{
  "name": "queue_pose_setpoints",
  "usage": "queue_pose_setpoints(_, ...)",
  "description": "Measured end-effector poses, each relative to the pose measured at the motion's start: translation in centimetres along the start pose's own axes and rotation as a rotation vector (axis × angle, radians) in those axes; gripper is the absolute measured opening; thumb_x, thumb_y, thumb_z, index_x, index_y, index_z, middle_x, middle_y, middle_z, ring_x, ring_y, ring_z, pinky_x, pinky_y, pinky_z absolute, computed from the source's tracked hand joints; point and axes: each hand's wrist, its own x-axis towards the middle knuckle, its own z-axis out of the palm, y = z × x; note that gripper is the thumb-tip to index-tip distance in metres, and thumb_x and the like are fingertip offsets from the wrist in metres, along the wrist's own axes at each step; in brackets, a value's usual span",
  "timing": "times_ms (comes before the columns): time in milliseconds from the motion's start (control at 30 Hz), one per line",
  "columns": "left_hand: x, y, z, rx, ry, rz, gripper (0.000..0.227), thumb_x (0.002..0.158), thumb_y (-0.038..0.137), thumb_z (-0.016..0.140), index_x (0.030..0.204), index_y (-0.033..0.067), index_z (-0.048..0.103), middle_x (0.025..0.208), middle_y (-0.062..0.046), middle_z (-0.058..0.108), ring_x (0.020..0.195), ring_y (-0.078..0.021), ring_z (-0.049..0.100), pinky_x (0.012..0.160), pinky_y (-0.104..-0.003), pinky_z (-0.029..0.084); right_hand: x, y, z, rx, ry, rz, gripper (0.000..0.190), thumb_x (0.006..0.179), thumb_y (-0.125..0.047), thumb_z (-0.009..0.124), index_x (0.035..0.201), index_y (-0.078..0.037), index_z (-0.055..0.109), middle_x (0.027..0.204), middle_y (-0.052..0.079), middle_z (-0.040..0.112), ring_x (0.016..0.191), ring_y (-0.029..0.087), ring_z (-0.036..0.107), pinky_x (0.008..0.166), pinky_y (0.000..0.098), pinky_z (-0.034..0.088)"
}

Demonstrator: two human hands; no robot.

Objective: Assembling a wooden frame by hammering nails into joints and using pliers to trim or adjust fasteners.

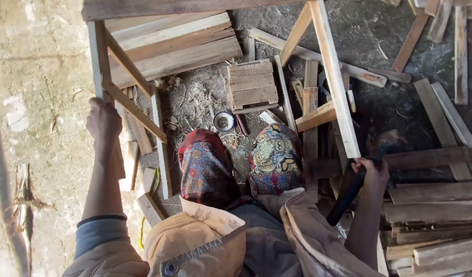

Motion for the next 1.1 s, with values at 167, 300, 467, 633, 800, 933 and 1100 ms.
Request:
queue_pose_setpoints(167, -0.5, 0.2, -0.6, -0.012, 0.024, 0.020, 0.020, 0.117, 0.014, 0.043, 0.102, 0.0007, 0.039, 0.063, -0.017, 0.062, 0.041, -0.0353, 0.060, 0.040, -0.048, 0.050, 1.5, 6.9, -2.3, 0.070, -0.050, 0.102, 0.031, 0.090, -0.001, 0.063, 0.119, -0.005, 0.052, 0.087, 0.009, 0.064, 0.072, 0.012, 0.063, 0.067, 0.0226, 0.059)
queue_pose_setpoints(300, -0.4, -1.0, -0.1, 0.007, -0.026, -0.048, 0.027, 0.123, 0.021, 0.038, 0.102, 0.0047, 0.036, 0.058, -0.008, 0.054, 0.037, -0.0265, 0.052, 0.036, -0.042, 0.047, 1.9, 10.9, -2.6, 0.008, -0.064, 0.168, 0.027, 0.090, -0.003, 0.063, 0.116, -0.005, 0.055, 0.082, 0.007, 0.061, 0.073, 0.015, 0.065, 0.070, 0.0308, 0.061)
queue_pose_setpoints(467, 0.6, -1.2, 0.4, -0.008, -0.036, 0.010, 0.029, 0.124, 0.021, 0.040, 0.100, 0.0047, 0.035, 0.054, -0.003, 0.045, 0.032, -0.0157, 0.037, 0.026, -0.032, 0.033, 4.3, 16.0, -2.7, -0.081, 0.027, 0.212, 0.022, 0.090, -0.002, 0.064, 0.110, 0.001, 0.056, 0.081, 0.011, 0.063, 0.062, 0.016, 0.059, 0.058, 0.0262, 0.053)
queue_pose_setpoints(633, 0.9, -1.9, 0.0, 0.012, -0.039, 0.003, 0.026, 0.117, 0.013, 0.056, 0.111, 0.0028, 0.034, 0.069, -0.011, 0.057, 0.046, -0.0255, 0.057, 0.038, -0.039, 0.050, 6.1, 19.5, -2.9, -0.289, 0.079, 0.081, 0.025, 0.083, -0.006, 0.066, 0.104, 0.003, 0.055, 0.080, 0.012, 0.065, 0.061, 0.018, 0.061, 0.058, 0.0271, 0.049)
queue_pose_setpoints(800, 0.3, -2.0, -0.8, 0.022, -0.020, 0.038, 0.026, 0.104, 0.003, 0.060, 0.114, 0.0010, 0.037, 0.073, -0.016, 0.063, 0.050, -0.0330, 0.063, 0.044, -0.046, 0.054, 5.3, 18.8, -1.6, -0.480, 0.098, 0.057, 0.041, 0.080, -0.007, 0.067, 0.117, 0.006, 0.055, 0.090, 0.014, 0.066, 0.067, 0.019, 0.066, 0.063, 0.0294, 0.052)
queue_pose_setpoints(933, 0.1, -0.9, -1.1, -0.049, -0.081, 0.015, 0.034, 0.091, -0.008, 0.055, 0.115, -0.0002, 0.033, 0.079, -0.020, 0.065, 0.052, -0.0339, 0.064, 0.045, -0.045, 0.056, 5.3, 18.7, -1.9, -0.690, 0.049, -0.173, 0.052, 0.078, -0.012, 0.069, 0.125, 0.005, 0.058, 0.103, 0.019, 0.068, 0.086, 0.031, 0.064, 0.079, 0.0380, 0.050)
queue_pose_setpoints(1100, -0.4, 0.0, -3.8, -0.491, -0.276, -0.035, 0.034, 0.097, -0.013, 0.050, 0.118, 0.0001, 0.027, 0.096, -0.035, 0.059, 0.057, -0.0389, 0.067, 0.046, -0.046, 0.058, 5.6, 17.8, -2.5, -0.850, 0.024, -0.405, 0.054, 0.084, -0.008, 0.066, 0.135, 0.002, 0.054, 0.115, 0.024, 0.069, 0.099, 0.042, 0.065, 0.085, 0.0453, 0.049)
